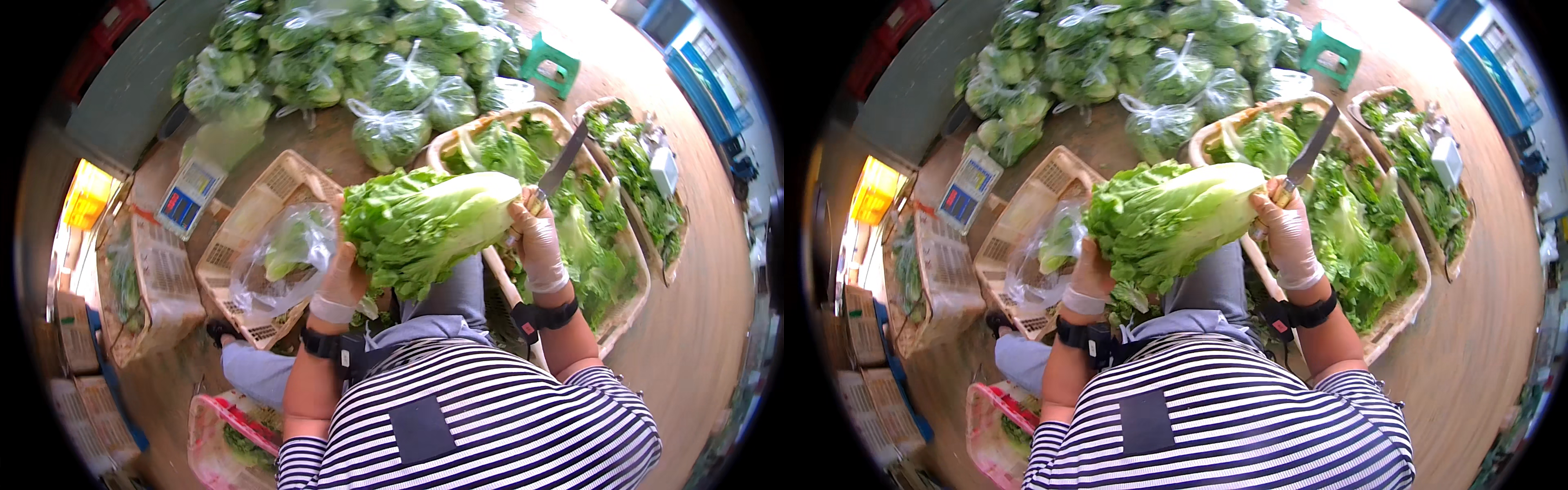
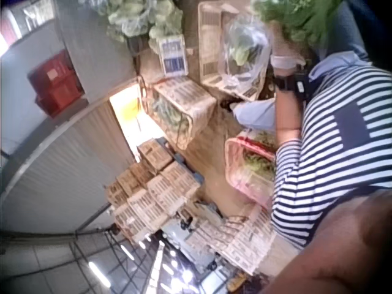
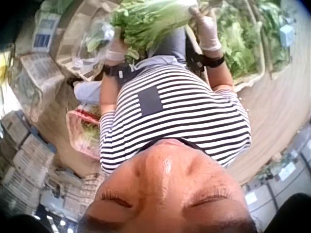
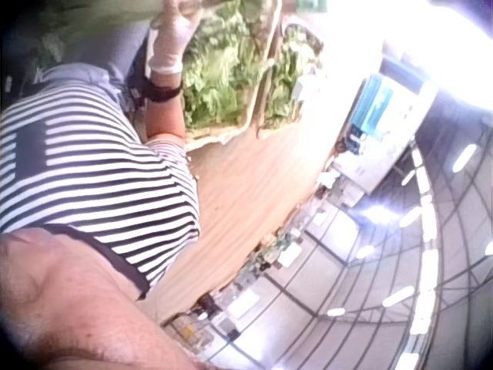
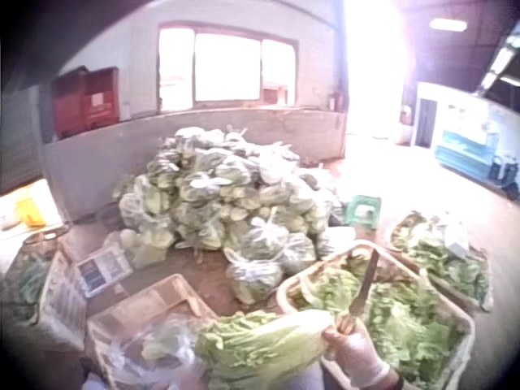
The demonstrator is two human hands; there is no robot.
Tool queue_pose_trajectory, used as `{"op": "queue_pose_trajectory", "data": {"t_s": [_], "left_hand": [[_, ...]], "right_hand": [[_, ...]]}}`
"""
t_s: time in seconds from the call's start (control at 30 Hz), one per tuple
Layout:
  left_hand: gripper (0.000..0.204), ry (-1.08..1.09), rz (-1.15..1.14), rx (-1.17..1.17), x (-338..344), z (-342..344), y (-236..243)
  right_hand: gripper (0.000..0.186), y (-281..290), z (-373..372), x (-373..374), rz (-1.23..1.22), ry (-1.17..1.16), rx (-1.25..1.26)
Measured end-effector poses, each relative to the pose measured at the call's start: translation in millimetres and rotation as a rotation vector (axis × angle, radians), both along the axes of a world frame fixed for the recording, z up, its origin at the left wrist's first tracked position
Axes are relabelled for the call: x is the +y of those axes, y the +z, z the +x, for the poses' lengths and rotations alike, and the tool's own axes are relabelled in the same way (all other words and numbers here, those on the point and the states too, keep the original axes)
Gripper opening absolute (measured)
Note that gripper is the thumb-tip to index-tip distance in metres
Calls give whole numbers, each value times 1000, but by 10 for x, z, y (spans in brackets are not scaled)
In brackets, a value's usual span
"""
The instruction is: The person trims the stalks of heads of lettuce using a knife and places them into plastic bags, then ties the bags and places them into a basket.
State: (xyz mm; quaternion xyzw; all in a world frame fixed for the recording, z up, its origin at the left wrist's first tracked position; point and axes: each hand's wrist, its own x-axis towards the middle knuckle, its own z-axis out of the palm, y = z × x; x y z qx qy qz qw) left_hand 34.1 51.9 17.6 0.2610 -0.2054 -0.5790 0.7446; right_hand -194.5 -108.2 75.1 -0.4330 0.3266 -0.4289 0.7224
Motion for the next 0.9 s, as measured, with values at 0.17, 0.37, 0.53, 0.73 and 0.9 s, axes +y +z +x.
{"op": "queue_pose_trajectory", "data": {"t_s": [0.17,0.37,0.53,0.73,0.9], "left_hand": [[52,145,118,312,489,233,-407],[46,699,199,158,1709,797,-655],[43,982,243,107,2749,1300,-577],[44,1182,542,-134,2546,1592,-423],[37,1064,701,-354,2306,1726,-638]], "right_hand": [[23,190,700,284,-106,254,142],[46,-259,1688,453,-230,406,252],[57,-823,2511,752,-1276,351,702],[31,-1791,2997,646,-1151,710,1249],[21,-1841,2907,149,-852,295,1049]]}}
